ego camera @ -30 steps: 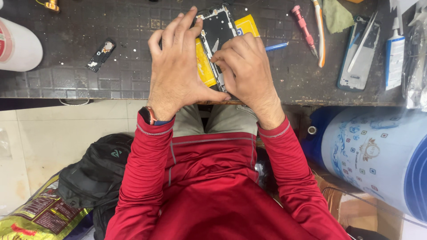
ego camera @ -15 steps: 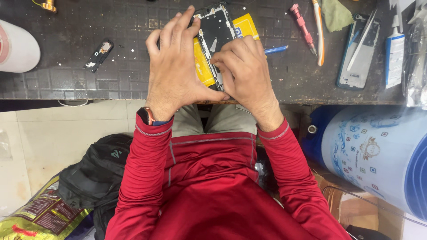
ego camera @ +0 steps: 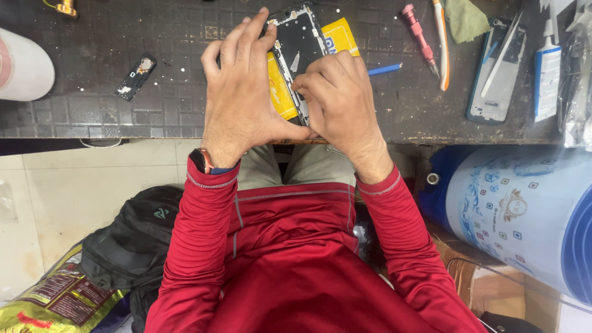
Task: The person uses a metal spudger to pry and separate the screen assembly from the phone frame while holding the device steady on a yellow mat. The person repeatedly works along the edges to release adhesive and then uses tweezers to remove small components from the interior.
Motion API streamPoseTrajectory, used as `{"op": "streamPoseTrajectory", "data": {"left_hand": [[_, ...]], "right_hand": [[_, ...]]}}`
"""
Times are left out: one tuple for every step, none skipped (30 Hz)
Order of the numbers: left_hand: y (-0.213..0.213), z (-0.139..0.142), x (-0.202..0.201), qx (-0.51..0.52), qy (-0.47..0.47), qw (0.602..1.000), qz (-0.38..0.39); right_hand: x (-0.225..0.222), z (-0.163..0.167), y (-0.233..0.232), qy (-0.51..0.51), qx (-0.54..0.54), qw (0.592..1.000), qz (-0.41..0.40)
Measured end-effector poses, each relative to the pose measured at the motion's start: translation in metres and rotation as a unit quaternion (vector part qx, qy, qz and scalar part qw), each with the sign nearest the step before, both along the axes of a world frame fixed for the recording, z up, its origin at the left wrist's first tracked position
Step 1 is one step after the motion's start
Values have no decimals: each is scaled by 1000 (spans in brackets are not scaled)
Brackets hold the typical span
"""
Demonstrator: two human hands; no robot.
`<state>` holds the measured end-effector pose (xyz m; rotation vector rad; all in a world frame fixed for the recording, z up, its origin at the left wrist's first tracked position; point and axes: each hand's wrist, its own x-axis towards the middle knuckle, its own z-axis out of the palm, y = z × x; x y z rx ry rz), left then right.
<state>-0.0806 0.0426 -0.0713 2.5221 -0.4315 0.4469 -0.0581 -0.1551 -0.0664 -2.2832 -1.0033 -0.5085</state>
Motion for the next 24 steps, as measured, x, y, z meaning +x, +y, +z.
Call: {"op": "streamPoseTrajectory", "data": {"left_hand": [[0, 1, 1, 1, 0, 1000, -1], [0, 2, 1, 2, -2, 1000, -1], [0, 2, 2, 4, -4, 1000, 1], [1, 3, 3, 5, -2, 1000, 3], [2, 3, 3, 7, 1, 1000, 4], [1, 2, 2, 7, 7, 1000, 2], [1, 1, 2, 1, 7, 1000, 0], [1, 1, 2, -4, 7, 1000, -3], [1, 0, 2, -10, 5, 1000, -3], [1, -1, 3, -7, 6, 1000, -3], [2, -2, 4, -4, 8, 1000, -1], [3, -2, 4, 0, 9, 1000, 0], [3, -2, 4, -2, 11, 1000, 1], [4, -1, 4, -4, 12, 1000, 1], [5, 0, 4, -6, 12, 1000, 1], [6, 1, 5, -1, 11, 1000, 3], [7, 2, 6, 6, 10, 1000, 6], [8, 3, 5, 13, 10, 1000, 10], [10, 3, 5, 9, 9, 1000, 9], [10, 4, 4, 4, 9, 1000, 7], [10, 3, 3, -2, 10, 1000, 3], [10, 3, 3, -3, 9, 1000, 3], [10, 3, 2, -4, 7, 1000, 4], [9, 2, 2, -4, 6, 1000, 5]], "right_hand": [[0, 1, 0, -3, -6, 1000, -2], [0, 2, 0, -2, -5, 1000, -4], [1, 2, 1, -1, -3, 1000, -4], [2, 2, 2, 0, -1, 1000, -2], [3, 1, 3, 1, 4, 1000, -1], [3, 1, 3, 4, 8, 1000, -3], [3, 0, 3, 7, 10, 1000, -8], [3, -1, 3, 8, 12, 1000, -7], [3, -2, 3, 8, 14, 1000, -5], [3, -3, 3, 7, 18, 1000, 0], [3, -3, 3, 5, 11, 1000, 0], [3, -3, 3, 2, 5, 1000, -2], [2, -2, 3, -1, -3, 1000, -6], [2, -1, 4, 3, -3, 1000, -10], [2, 0, 5, 6, -3, 1000, -12], [3, 1, 7, 7, -2, 1000, -12], [3, 1, 9, 6, 0, 1000, -16], [4, 2, 12, 7, 4, 1000, -19], [3, 2, 14, 10, 7, 1000, -23], [2, 1, 15, 8, 6, 1000, -22], [1, 1, 15, 5, 3, 1000, -23], [1, 1, 15, 1, 0, 1000, -25], [0, 0, 15, -1, 0, 1000, -25], [0, 0, 14, -2, -1, 1000, -24]]}}
